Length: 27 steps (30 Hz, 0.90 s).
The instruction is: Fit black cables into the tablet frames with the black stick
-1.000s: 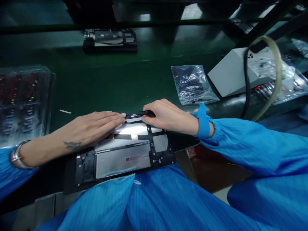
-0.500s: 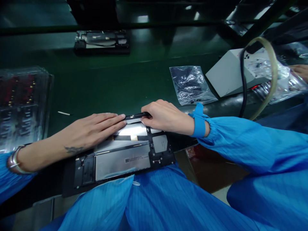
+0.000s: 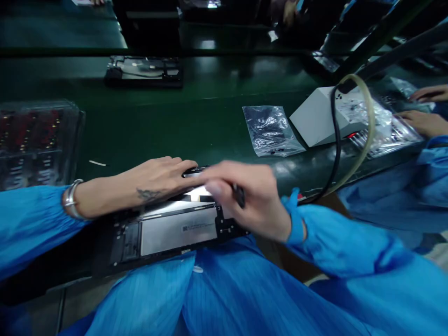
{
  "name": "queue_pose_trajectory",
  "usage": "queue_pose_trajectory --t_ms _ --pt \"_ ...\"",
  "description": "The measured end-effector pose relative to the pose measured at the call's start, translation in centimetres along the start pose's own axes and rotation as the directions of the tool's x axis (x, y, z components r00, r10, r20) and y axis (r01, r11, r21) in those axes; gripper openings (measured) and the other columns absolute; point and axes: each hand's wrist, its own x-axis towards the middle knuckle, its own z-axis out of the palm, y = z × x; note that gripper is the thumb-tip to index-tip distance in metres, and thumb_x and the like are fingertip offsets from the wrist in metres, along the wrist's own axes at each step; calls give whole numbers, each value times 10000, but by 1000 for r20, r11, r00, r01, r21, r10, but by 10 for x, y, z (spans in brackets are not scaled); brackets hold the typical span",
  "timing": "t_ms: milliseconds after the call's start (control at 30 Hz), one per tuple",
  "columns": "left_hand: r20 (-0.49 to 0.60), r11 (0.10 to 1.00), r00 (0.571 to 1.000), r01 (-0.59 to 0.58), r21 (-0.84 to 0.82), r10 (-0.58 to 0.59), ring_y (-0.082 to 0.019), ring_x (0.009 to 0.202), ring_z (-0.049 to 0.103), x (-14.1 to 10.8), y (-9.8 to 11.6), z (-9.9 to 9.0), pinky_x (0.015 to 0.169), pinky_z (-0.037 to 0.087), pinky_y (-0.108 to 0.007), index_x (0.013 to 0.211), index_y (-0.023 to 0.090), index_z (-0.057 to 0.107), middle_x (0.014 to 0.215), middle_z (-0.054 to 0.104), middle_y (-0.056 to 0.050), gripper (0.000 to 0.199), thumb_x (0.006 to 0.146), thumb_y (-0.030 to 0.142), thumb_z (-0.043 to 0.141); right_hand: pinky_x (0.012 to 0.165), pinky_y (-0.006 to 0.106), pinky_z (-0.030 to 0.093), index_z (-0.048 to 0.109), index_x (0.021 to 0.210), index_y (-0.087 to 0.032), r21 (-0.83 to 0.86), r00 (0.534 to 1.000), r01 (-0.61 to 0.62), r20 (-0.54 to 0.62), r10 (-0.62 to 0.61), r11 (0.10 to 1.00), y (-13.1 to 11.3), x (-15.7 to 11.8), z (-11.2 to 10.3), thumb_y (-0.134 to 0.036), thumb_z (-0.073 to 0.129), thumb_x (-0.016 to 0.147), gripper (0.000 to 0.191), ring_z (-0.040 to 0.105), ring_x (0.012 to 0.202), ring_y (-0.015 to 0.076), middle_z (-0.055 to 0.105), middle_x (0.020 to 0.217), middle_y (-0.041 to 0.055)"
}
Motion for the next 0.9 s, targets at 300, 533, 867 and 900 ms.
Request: queue_pose_trajectory --t_ms 300,533,867,900 --pt "102 788 949 306 -534 -299 -135 706 615 9 -32 -12 629 385 -240 913 157 739 818 699 -35 382 1010 390 452 543 321 474 738 1085 -224 292 997 -29 -58 48 956 -22 -45 78 -603 241 1031 628 556 549 153 604 604 3" --pt "61 611 952 240 -755 -299 -138 736 628 6 -43 -28 605 395 -204 981 174 723 861 719 -21 243 892 361 596 852 393 612 589 1395 -237 234 955 160 -281 -91 959 -8 -44 83 -492 461 1017 473 711 999 219 750 1081 75" --pt "48 309 882 215 -926 -470 -105 565 545 -11 -49 -61 486 330 -194 1130 193 722 783 690 -19 369 806 371 731 1115 476 499 654 1264 -172 -485 706 704 394 -588 520 21 -22 17 -162 638 931 333 626 1273 263 663 1346 123" --pt "50 268 869 206 -941 -492 -100 536 536 -12 -52 -63 471 320 -190 1186 207 700 746 680 -8 418 800 363 748 1124 466 494 646 1277 -187 -480 698 709 373 -612 517 23 -18 9 -131 621 933 350 620 1281 249 663 1348 114"
